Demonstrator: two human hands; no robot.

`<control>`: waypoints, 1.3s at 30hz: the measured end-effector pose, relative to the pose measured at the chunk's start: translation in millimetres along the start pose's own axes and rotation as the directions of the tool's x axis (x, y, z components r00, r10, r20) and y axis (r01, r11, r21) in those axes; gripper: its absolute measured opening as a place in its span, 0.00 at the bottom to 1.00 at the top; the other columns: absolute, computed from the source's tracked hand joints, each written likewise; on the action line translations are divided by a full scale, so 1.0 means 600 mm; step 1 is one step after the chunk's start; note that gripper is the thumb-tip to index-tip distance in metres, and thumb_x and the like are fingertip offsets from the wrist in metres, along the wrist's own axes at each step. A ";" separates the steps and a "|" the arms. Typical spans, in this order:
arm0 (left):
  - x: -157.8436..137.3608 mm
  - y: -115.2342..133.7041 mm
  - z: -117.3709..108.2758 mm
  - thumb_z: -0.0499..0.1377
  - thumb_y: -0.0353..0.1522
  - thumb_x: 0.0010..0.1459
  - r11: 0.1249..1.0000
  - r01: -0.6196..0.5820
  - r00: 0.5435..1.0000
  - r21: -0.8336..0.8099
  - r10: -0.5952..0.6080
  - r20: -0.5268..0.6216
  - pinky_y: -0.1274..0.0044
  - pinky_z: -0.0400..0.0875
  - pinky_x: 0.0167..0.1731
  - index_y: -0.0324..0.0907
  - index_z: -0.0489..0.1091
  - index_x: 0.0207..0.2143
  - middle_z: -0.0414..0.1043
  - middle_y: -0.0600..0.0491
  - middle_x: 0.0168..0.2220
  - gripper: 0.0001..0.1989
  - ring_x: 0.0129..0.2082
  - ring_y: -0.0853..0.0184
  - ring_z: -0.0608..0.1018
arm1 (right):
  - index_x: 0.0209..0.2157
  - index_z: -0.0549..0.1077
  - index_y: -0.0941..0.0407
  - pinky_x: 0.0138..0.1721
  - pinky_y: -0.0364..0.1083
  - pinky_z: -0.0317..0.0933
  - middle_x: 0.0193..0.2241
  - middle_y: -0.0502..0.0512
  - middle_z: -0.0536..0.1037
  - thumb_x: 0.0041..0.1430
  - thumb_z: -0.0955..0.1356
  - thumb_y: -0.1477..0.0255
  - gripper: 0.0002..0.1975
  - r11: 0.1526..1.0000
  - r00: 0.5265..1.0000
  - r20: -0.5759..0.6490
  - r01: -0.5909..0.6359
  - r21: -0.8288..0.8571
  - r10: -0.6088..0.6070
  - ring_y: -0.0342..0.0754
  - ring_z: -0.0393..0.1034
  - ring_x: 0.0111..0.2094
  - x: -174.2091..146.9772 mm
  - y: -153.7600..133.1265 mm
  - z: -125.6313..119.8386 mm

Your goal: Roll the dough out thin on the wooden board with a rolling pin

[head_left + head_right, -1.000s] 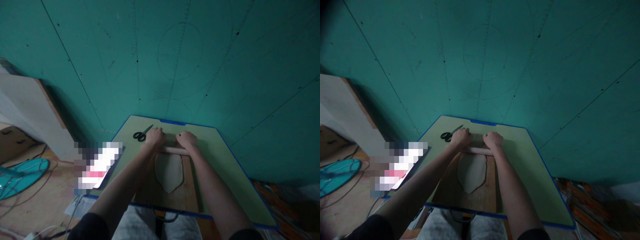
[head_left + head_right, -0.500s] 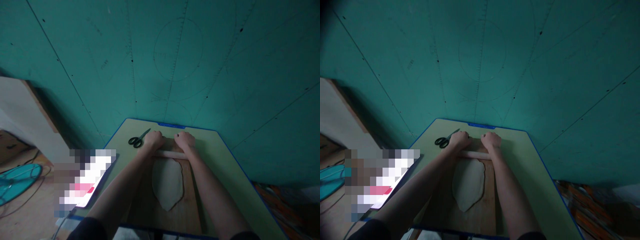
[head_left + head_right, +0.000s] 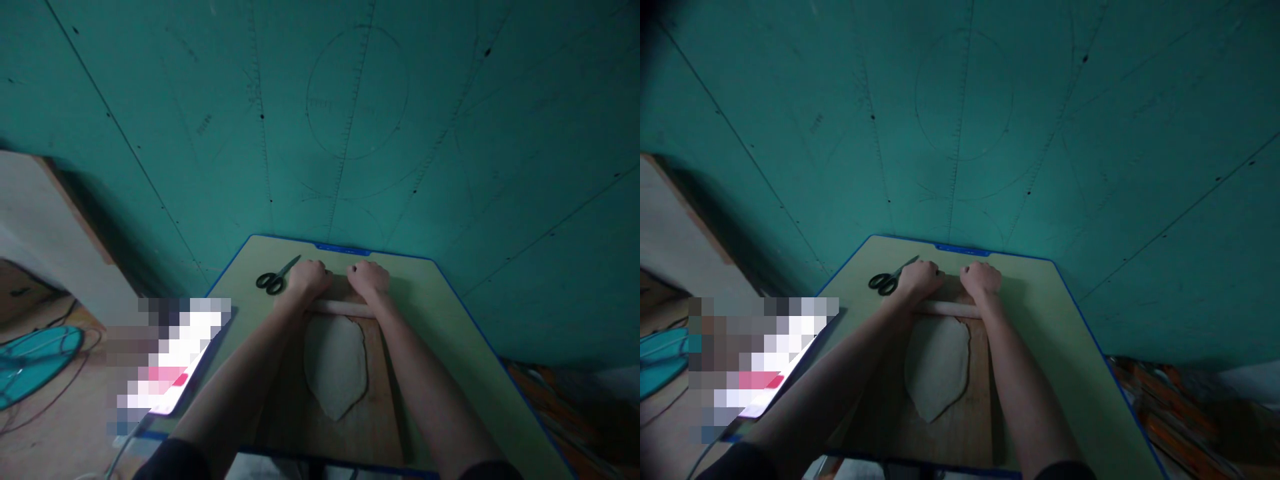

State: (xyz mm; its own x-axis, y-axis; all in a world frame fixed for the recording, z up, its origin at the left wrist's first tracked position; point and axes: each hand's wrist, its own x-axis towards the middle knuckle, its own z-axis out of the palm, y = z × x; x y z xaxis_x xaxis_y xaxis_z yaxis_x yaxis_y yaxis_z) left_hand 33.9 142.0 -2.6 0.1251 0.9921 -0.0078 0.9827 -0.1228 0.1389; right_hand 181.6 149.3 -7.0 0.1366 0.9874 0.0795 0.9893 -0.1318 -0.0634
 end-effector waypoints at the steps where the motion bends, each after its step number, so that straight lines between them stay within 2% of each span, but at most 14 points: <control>1: -0.005 0.001 -0.002 0.48 0.39 0.62 1.000 0.001 1.000 -0.001 -0.001 -0.002 0.69 0.75 0.41 0.37 0.78 0.43 0.79 0.38 0.40 0.22 0.43 0.53 0.80 | 0.39 0.81 0.58 0.40 0.47 0.65 0.40 0.64 0.81 0.61 0.59 0.65 0.21 1.000 1.000 -0.005 -0.001 -0.006 0.001 0.54 0.76 0.42 -0.004 0.000 -0.001; 10: -0.048 0.006 -0.015 0.48 0.36 0.61 1.000 -0.001 1.000 0.004 0.001 -0.014 0.68 0.74 0.42 0.35 0.78 0.42 0.78 0.37 0.40 0.21 0.42 0.53 0.80 | 0.40 0.81 0.56 0.40 0.46 0.64 0.40 0.64 0.81 0.63 0.58 0.65 0.21 1.000 1.000 -0.005 0.016 -0.010 -0.016 0.53 0.76 0.42 -0.041 0.002 -0.018; 15: -0.067 0.006 -0.009 0.48 0.37 0.62 1.000 -0.028 1.000 0.005 0.028 0.003 0.68 0.74 0.43 0.34 0.77 0.45 0.77 0.35 0.41 0.22 0.45 0.51 0.79 | 0.41 0.81 0.57 0.42 0.48 0.64 0.40 0.66 0.81 0.63 0.58 0.65 0.22 0.998 0.998 -0.008 0.055 -0.003 -0.055 0.55 0.76 0.42 -0.061 0.001 -0.024; 22: -0.106 0.006 -0.002 0.47 0.39 0.63 0.999 0.029 0.997 0.021 -0.031 0.070 0.71 0.73 0.42 0.35 0.75 0.46 0.78 0.37 0.43 0.22 0.45 0.54 0.79 | 0.40 0.81 0.55 0.41 0.47 0.64 0.39 0.63 0.81 0.63 0.59 0.65 0.20 0.995 0.996 0.016 0.092 0.024 -0.093 0.53 0.76 0.42 -0.098 0.004 -0.027; 27: -0.147 0.012 -0.004 0.44 0.43 0.64 0.998 0.050 0.998 0.023 -0.051 0.036 0.67 0.73 0.39 0.36 0.76 0.42 0.78 0.38 0.40 0.26 0.43 0.51 0.80 | 0.39 0.81 0.53 0.41 0.47 0.64 0.42 0.61 0.81 0.64 0.59 0.63 0.20 0.991 0.986 0.116 0.112 0.069 -0.119 0.53 0.76 0.44 -0.124 0.012 -0.027; 29: -0.162 0.015 -0.004 0.43 0.42 0.64 0.999 0.017 1.000 0.027 -0.017 0.008 0.67 0.72 0.41 0.36 0.75 0.42 0.78 0.39 0.41 0.25 0.45 0.52 0.79 | 0.39 0.80 0.52 0.41 0.47 0.64 0.43 0.60 0.81 0.64 0.59 0.63 0.20 0.991 0.983 0.137 0.115 0.072 -0.124 0.53 0.76 0.44 -0.136 0.015 -0.026; 32: -0.185 0.019 -0.002 0.45 0.41 0.63 0.998 -0.017 0.996 0.067 0.023 -0.092 0.66 0.68 0.46 0.35 0.73 0.45 0.75 0.38 0.45 0.23 0.49 0.52 0.75 | 0.40 0.79 0.52 0.42 0.46 0.63 0.43 0.59 0.81 0.64 0.58 0.64 0.19 0.989 0.983 0.122 0.128 0.073 -0.136 0.52 0.75 0.44 -0.157 0.019 -0.025; 35: -0.209 0.022 0.002 0.47 0.39 0.62 0.995 0.005 0.983 0.101 0.013 -0.181 0.64 0.66 0.45 0.35 0.71 0.46 0.73 0.38 0.45 0.21 0.48 0.51 0.73 | 0.39 0.78 0.53 0.43 0.46 0.62 0.43 0.59 0.81 0.64 0.59 0.66 0.17 0.986 0.984 0.087 0.151 0.075 -0.158 0.51 0.74 0.45 -0.184 0.023 -0.024; 39: -0.244 0.018 0.010 0.45 0.37 0.64 0.995 -0.041 0.975 0.093 0.060 -0.215 0.65 0.66 0.42 0.37 0.71 0.43 0.73 0.40 0.43 0.19 0.45 0.52 0.73 | 0.40 0.76 0.54 0.44 0.45 0.59 0.43 0.58 0.80 0.65 0.58 0.68 0.16 0.982 0.982 0.030 0.186 0.037 -0.187 0.50 0.73 0.45 -0.224 0.026 -0.025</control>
State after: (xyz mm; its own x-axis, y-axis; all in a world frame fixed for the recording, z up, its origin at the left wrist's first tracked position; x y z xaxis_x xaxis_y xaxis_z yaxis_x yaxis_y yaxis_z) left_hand 27.1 -4.9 -5.6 0.1518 0.9649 0.2142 0.9852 -0.1652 0.0462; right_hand 179.3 13.2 -3.7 -0.0526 0.9968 0.0602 0.9948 0.0576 -0.0842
